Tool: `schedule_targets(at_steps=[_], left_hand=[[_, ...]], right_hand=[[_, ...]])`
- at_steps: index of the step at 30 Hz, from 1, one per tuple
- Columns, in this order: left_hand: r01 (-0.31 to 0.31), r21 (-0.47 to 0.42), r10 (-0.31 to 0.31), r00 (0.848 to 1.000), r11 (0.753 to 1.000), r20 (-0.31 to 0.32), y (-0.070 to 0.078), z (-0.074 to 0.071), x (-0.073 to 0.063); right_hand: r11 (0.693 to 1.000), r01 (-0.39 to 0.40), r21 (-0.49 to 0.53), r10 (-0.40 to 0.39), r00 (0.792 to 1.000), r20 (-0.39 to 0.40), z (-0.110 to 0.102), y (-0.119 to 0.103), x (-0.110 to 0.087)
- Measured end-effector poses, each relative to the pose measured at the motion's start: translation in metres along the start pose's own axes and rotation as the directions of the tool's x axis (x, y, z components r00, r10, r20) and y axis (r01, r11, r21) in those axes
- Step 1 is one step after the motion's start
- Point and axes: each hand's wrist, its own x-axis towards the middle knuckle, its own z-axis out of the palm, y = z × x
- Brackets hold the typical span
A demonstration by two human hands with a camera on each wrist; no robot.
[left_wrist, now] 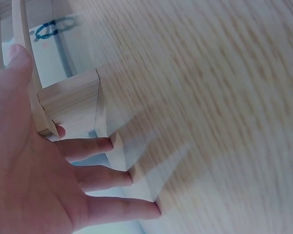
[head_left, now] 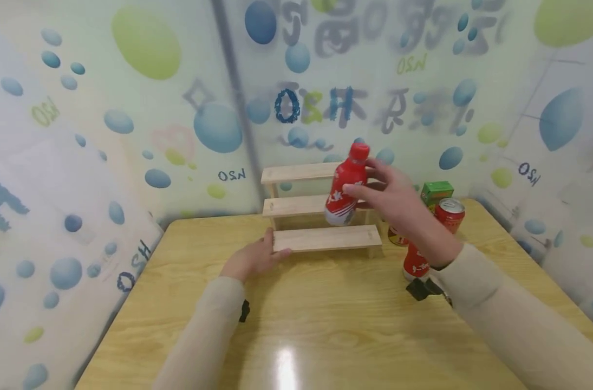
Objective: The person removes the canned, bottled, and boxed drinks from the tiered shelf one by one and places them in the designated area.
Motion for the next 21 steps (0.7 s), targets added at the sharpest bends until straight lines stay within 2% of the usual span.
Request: schedule_targets(at_steps=[5,9,11,15,18,21], left_hand=[[0.003,0.03,-0.003,1.0,1.0,0.006,-0.002,0.001,0.001],[-0.014,0.016,0.014,1.0,1.0,0.0,-0.001,0.0,0.002],[-0.012,0.016,0.012,1.0,1.0,-0.002,-0.001,-0.001,0.002],[-0.004,0.028,0.003,1.0,1.0,0.006,0.0,-0.002,0.001],[-0.002,0.034,0.002,1.0,0.999,0.013,0.002,-0.002,0.0],[-0.001,0.033,0.001,1.0,0.999,0.011,0.005,-0.002,0.0]], right_hand=[[0.989,-0.038,-0.14,0.015,0.986,-0.166,-0.064,-0.006,-0.027],[0.976,-0.084,-0.201,0.028,0.963,-0.267,-0.112,0.007,-0.043],[0.963,-0.124,-0.241,0.044,0.949,-0.313,-0.13,0.018,-0.05],[0.927,-0.191,-0.323,0.058,0.923,-0.381,-0.153,0.041,-0.063],[0.901,-0.22,-0.374,0.062,0.918,-0.392,-0.164,0.057,-0.071],[0.89,-0.24,-0.388,0.076,0.917,-0.392,-0.171,0.072,-0.078]])
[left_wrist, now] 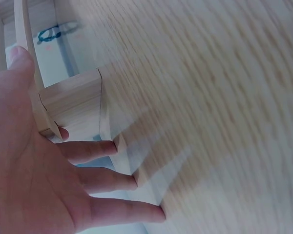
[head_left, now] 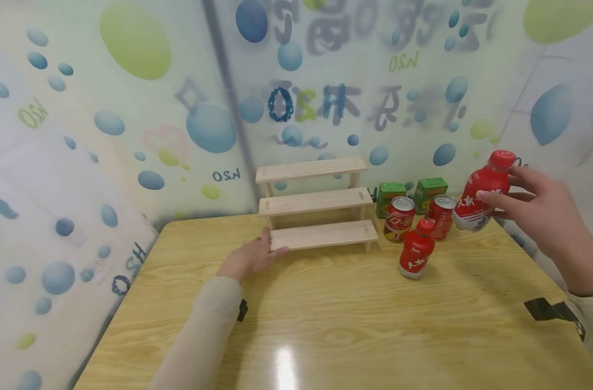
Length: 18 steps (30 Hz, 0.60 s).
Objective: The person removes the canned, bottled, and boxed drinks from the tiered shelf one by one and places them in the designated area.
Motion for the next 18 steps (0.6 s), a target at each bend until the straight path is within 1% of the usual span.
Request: schedule_targets(at_steps=[5,10,18], left_hand=[[0.011,0.008,-0.011,1.0,1.0,-0.009,0.001,0.0,0.0],[0.013,0.003,-0.013,1.0,1.0,-0.016,-0.001,0.001,0.002],[0.019,-0.002,-0.019,1.0,1.0,-0.021,0.001,0.001,0.001]], right_hand=[[0.999,-0.032,0.009,0.031,0.999,0.016,0.004,0.02,-0.004],[0.998,-0.056,0.019,0.055,0.998,0.03,0.011,0.031,-0.008],[0.999,-0.048,0.013,0.048,0.997,0.062,0.025,0.054,-0.015]])
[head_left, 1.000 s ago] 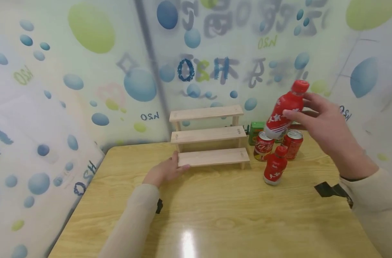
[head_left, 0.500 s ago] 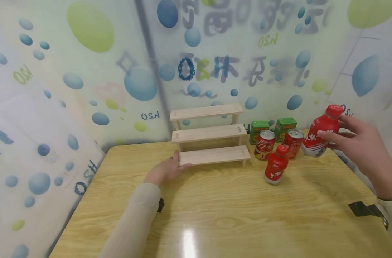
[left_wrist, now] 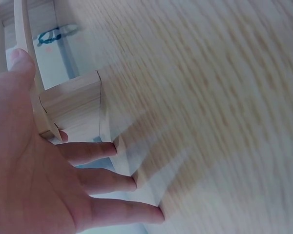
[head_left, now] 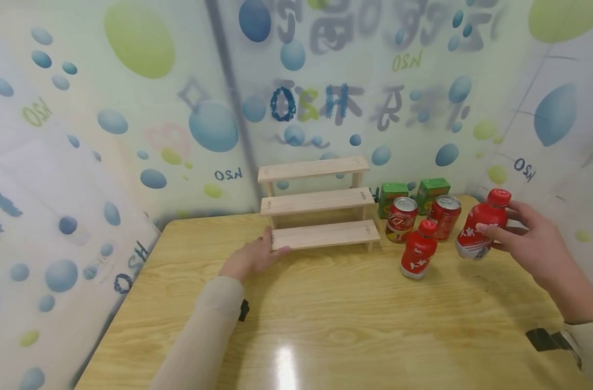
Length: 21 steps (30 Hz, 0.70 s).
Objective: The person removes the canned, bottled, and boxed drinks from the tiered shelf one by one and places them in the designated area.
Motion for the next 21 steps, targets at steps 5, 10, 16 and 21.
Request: schedule_targets(at_steps=[5,10,16,21], left_hand=[[0.0,0.008,0.0,1.0,1.0,-0.002,0.001,0.001,0.0],[0.002,-0.001,-0.002,1.0,1.0,-0.004,0.001,0.002,-0.002],[-0.007,0.003,0.007,1.0,1.0,-0.009,0.002,0.002,-0.003],[-0.003,-0.004,0.003,1.0,1.0,-0.007,0.004,0.002,-0.003]], right_hand=[[1.0,-0.008,0.026,0.006,0.997,0.076,0.007,0.013,-0.001],[0.999,-0.034,0.02,0.031,0.991,0.132,0.01,0.02,0.0],[0.997,-0.082,0.009,0.08,0.987,0.137,0.014,0.023,-0.001],[0.996,-0.087,0.007,0.085,0.987,0.133,0.016,0.024,0.0]])
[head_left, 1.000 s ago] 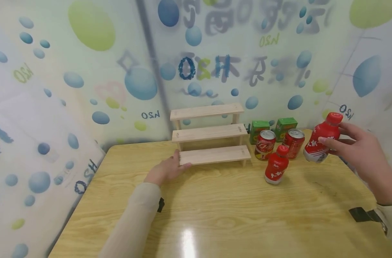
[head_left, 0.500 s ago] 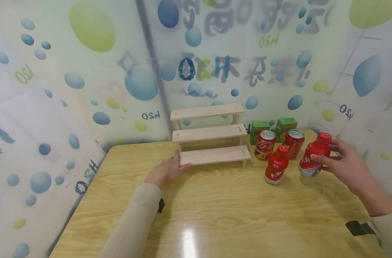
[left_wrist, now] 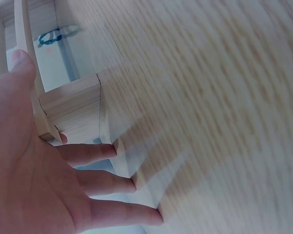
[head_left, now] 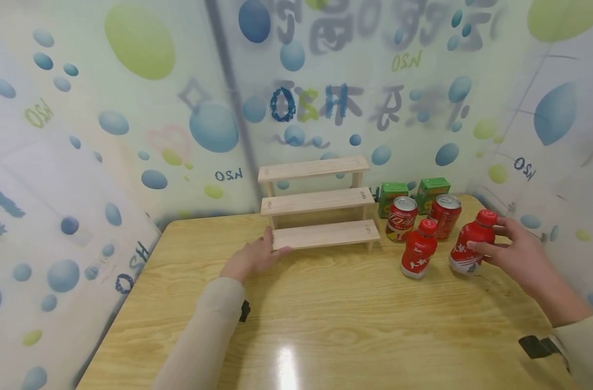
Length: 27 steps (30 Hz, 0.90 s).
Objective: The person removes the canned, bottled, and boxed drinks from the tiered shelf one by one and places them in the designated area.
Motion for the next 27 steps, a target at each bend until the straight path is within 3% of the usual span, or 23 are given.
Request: schedule_targets(at_steps=[27], left_hand=[[-0.009,-0.019,0.009,1.0,1.0,-0.014,-0.0022,0.0001,-0.0019]], right_hand=[[0.999,0.014,0.03,-0.015,1.0,0.028,0.0046,-0.0004,0.0047]])
